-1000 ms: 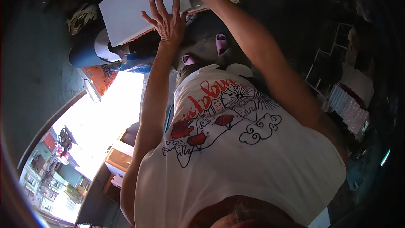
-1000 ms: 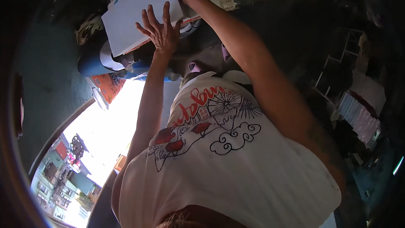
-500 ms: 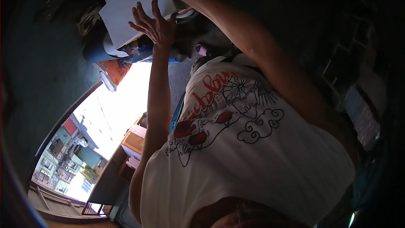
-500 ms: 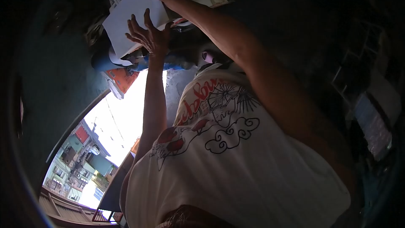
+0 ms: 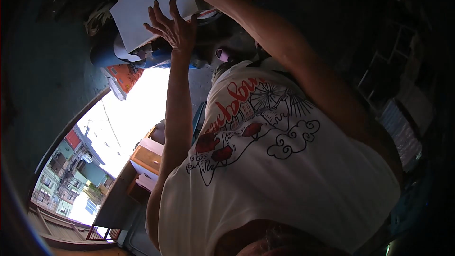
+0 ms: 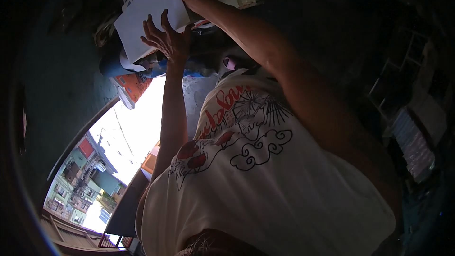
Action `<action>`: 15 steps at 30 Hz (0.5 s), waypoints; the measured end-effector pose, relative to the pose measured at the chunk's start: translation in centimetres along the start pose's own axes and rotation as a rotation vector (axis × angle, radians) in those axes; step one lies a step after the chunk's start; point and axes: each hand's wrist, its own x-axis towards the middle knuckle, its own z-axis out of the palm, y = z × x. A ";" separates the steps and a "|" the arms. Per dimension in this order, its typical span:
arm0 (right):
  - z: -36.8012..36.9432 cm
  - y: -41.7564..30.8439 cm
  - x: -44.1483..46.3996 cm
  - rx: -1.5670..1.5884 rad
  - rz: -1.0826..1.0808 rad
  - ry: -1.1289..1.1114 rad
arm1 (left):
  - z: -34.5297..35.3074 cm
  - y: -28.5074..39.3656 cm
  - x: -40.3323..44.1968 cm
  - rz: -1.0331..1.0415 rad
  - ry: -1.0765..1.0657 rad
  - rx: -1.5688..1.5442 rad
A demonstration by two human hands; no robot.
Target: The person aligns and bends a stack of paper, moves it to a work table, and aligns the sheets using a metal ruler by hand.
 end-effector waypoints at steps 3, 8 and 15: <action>0.4 0.6 0.4 -0.001 -0.037 0.030 | 0.2 -0.1 -0.1 -0.004 0.029 0.024; -0.8 -0.2 -0.7 0.045 0.011 -0.032 | 0.2 -0.2 -0.1 0.005 0.003 0.037; -1.1 0.0 -0.9 0.180 0.030 -0.079 | -0.6 0.5 0.3 -0.020 -0.040 -0.014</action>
